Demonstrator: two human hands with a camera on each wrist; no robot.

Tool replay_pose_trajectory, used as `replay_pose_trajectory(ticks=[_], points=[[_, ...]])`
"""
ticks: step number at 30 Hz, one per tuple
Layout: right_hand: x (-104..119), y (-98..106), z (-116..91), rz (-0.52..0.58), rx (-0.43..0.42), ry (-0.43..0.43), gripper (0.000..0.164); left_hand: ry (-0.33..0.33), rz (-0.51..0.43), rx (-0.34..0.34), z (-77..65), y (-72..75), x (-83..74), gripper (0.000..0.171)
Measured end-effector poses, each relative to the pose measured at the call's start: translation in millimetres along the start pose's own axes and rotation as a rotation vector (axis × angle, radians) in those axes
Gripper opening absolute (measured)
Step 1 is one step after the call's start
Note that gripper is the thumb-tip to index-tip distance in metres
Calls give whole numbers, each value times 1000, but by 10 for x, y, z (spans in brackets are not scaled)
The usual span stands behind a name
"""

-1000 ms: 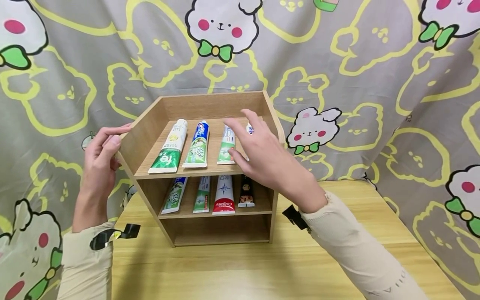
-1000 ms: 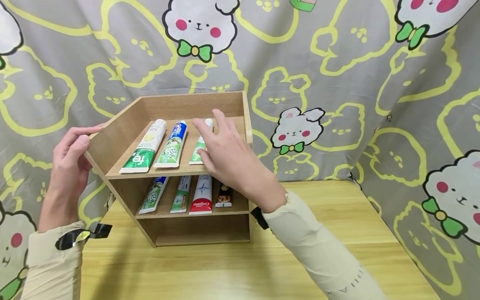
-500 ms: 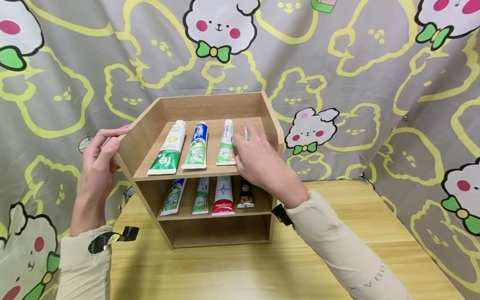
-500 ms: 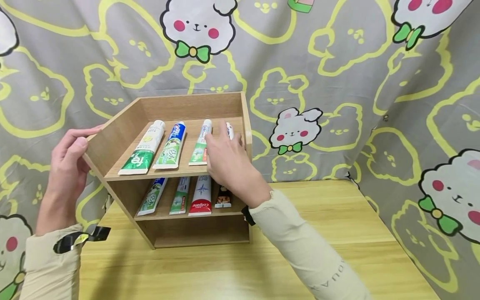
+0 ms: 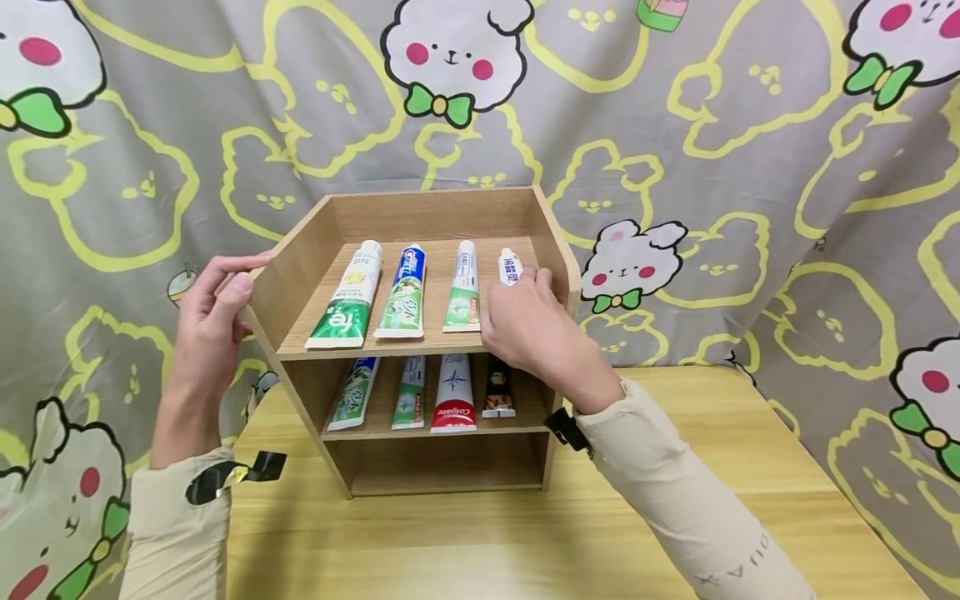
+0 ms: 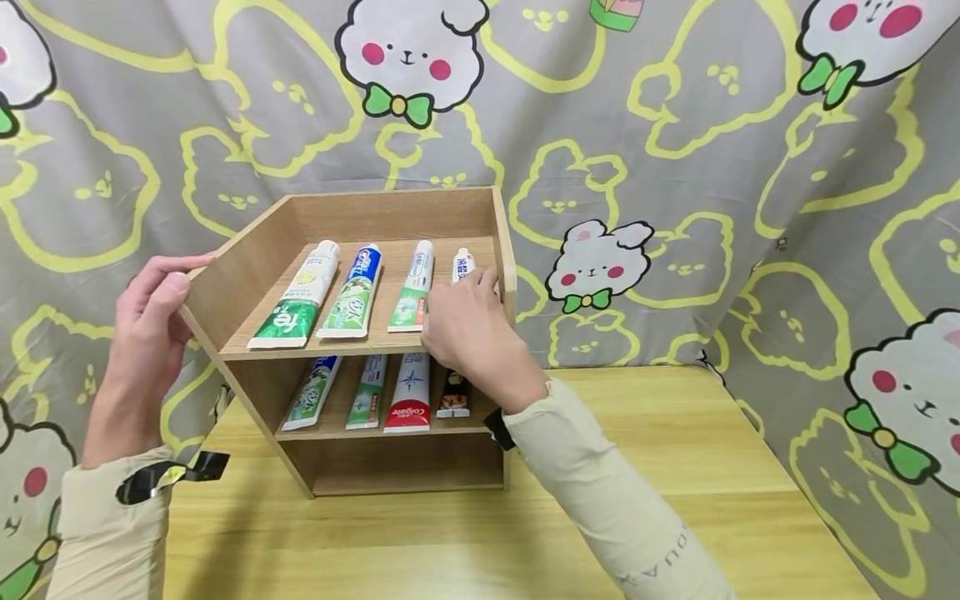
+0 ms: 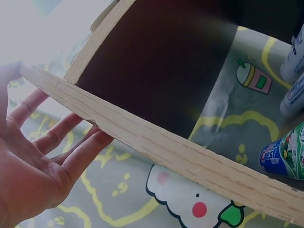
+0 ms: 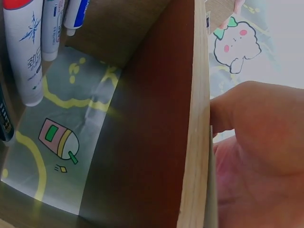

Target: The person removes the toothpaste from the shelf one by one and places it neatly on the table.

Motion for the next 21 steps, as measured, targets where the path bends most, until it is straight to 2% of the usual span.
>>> replay_pose_trajectory(ticks=[5,10,13,16,21], points=[[-19,18,-12,40,-36,-23,25,-2,-7,-5,5,-7,-5,33],[-66,-2,-43,143,-78,-59,18,14,-11,-27,1,-23,0,33],[-96,-14,-70,229,-117,-82,15,23,7,-39,-5,-27,9,33],[-125,2,-99,349,-189,-105,13,25,25,-47,-17,-17,12,34],[-148,62,-166,506,-306,-120,39,8,40,-36,-25,-3,-9,35]])
Point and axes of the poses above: each hand's wrist, its own z-axis towards the middle knuckle, its own y-axis out of the back of the hand, x = y × z, the point moved 8 cm from there along z, towards the middle knuckle, and after that the axes turned 12 degrees about y, right-handed, at the moved point
